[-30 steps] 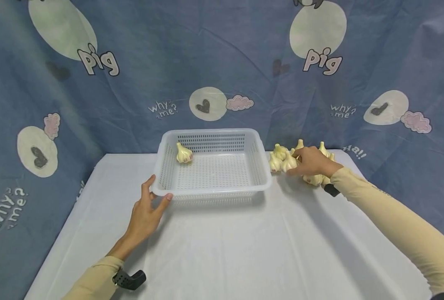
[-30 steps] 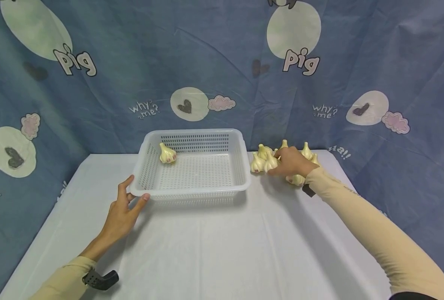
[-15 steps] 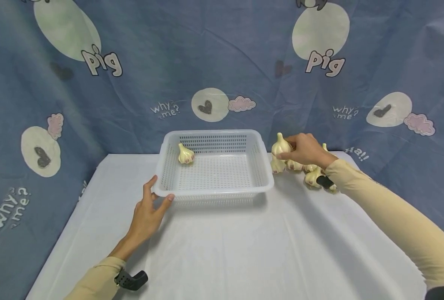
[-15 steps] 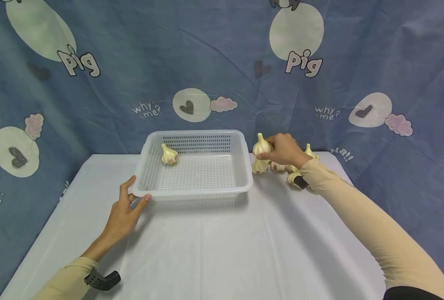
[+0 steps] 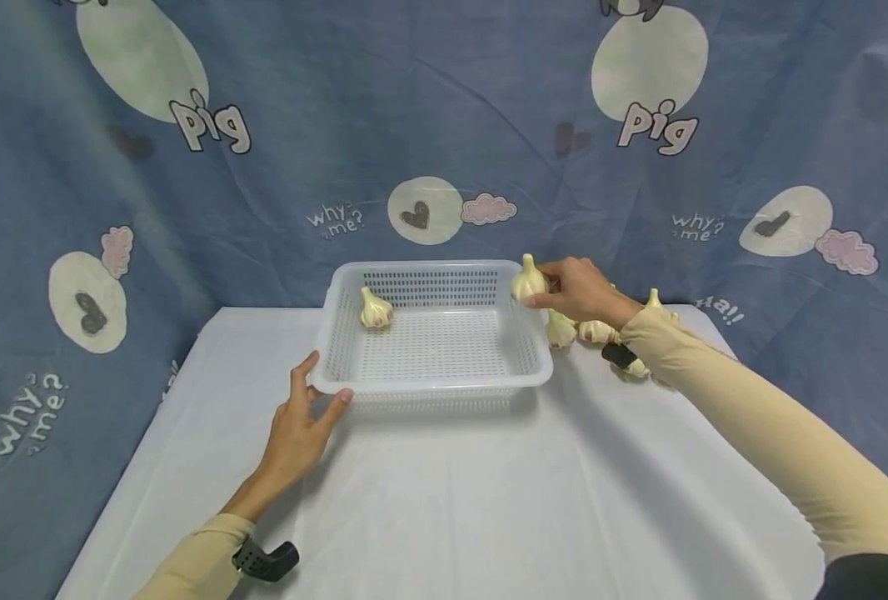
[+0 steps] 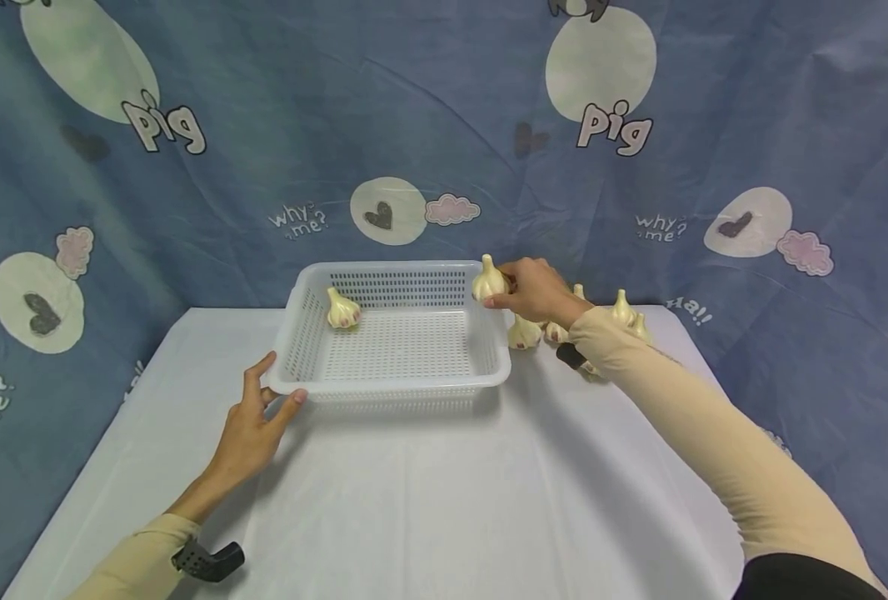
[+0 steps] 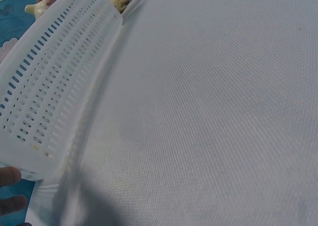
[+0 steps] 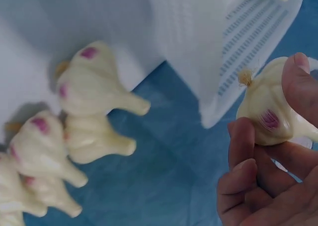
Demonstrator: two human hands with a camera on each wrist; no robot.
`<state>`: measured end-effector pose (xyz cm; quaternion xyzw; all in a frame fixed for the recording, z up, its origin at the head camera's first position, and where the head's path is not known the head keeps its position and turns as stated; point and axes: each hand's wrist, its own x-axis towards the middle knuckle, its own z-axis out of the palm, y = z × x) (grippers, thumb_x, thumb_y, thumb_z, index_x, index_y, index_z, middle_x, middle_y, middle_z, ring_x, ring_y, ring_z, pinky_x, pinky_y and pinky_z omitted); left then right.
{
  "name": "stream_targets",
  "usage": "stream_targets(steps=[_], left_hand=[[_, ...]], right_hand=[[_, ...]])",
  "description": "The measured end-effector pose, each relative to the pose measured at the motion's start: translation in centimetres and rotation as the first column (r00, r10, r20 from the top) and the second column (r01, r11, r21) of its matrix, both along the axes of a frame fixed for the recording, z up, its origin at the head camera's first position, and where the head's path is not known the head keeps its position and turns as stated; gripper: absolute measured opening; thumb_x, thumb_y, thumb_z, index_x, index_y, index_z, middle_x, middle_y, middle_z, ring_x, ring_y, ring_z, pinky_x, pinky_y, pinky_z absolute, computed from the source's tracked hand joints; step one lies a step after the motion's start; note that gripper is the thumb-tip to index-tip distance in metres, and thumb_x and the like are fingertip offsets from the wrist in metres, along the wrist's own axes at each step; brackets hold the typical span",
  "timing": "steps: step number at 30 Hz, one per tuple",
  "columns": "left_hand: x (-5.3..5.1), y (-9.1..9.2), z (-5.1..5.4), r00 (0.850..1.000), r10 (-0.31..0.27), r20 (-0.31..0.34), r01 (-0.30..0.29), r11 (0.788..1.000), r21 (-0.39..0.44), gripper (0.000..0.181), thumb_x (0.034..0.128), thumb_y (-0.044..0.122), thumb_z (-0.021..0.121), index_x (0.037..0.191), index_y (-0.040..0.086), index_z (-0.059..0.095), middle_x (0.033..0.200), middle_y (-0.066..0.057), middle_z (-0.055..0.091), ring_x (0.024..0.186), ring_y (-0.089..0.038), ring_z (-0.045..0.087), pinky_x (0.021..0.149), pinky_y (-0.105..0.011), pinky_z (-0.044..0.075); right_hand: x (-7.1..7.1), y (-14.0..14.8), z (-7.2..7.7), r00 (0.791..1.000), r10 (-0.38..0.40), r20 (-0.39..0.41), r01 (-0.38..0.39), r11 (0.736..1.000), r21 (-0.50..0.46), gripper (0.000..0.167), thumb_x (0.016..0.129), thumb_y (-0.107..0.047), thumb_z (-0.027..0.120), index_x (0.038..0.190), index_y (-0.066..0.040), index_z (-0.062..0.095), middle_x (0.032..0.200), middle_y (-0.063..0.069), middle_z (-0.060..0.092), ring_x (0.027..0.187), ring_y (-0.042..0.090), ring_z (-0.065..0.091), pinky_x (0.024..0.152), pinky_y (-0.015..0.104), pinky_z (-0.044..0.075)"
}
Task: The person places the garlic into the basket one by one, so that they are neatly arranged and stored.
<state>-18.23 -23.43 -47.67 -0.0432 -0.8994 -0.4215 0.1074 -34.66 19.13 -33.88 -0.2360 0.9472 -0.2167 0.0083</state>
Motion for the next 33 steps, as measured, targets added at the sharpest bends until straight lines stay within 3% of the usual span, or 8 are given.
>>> stream_targets(steps=[5,12,19,25,33], left_hand=[[0.1,0.0,0.1,1.000,-0.004,-0.002,0.004,1.000,-0.001,0.082,0.1085,0.042,0.061,0.169,0.016,0.013,0.143,-0.036,0.059,0.136,-0.056,0.055,0.102,-0.072,0.044],[0.0,-0.2,0.0,1.000,-0.005,0.001,0.005,1.000,0.003,0.082,0.1081,0.042,0.062,0.169,0.017,0.014,0.143,-0.034,0.060,0.137,-0.054,0.055,0.104,-0.071,0.044],[0.0,0.0,0.1,1.000,-0.003,0.007,0.003,1.000,0.007,0.082,0.1083,0.042,0.062,0.170,0.018,0.013,0.144,-0.033,0.060,0.139,-0.053,0.055,0.105,-0.072,0.043],[0.1,0.0,0.2,1.000,-0.007,0.003,0.007,1.000,0.014,0.081,0.1088,0.041,0.061,0.170,0.016,0.013,0.146,-0.033,0.059,0.139,-0.052,0.055,0.105,-0.071,0.044],[0.1,0.0,0.1,1.000,-0.006,0.000,0.006,1.000,0.011,0.081,0.1087,0.042,0.061,0.169,0.016,0.014,0.147,-0.032,0.059,0.139,-0.051,0.055,0.104,-0.071,0.044]], right_hand=[[-0.6,-2.0,0.0,0.999,0.040,0.030,-0.040,0.999,0.014,0.046,0.098,-0.030,0.080,0.133,-0.002,0.070,0.074,0.003,0.065,0.065,0.015,0.055,0.070,0.033,0.045],[-1.5,-4.8,-0.4,0.995,0.093,0.026,-0.093,0.996,-0.009,0.036,0.097,-0.025,0.081,0.124,-0.002,0.074,0.094,0.010,0.076,0.079,0.019,0.066,0.074,0.033,0.049],[-2.3,-6.9,-1.5,0.992,0.124,0.032,-0.124,0.992,-0.009,0.040,0.095,-0.024,0.083,0.126,0.000,0.074,0.104,0.014,0.080,0.088,0.024,0.073,0.081,0.037,0.054],[-2.9,-8.7,-2.4,0.982,0.178,0.057,-0.177,0.984,-0.028,0.030,0.095,-0.021,0.082,0.113,0.002,0.075,0.104,0.017,0.080,0.095,0.030,0.077,0.085,0.041,0.058],[-4.2,-10.0,-3.6,0.980,0.171,0.101,-0.171,0.985,-0.008,0.043,0.096,-0.026,0.081,0.128,0.001,0.073,0.114,0.017,0.080,0.105,0.031,0.077,0.092,0.043,0.058]])
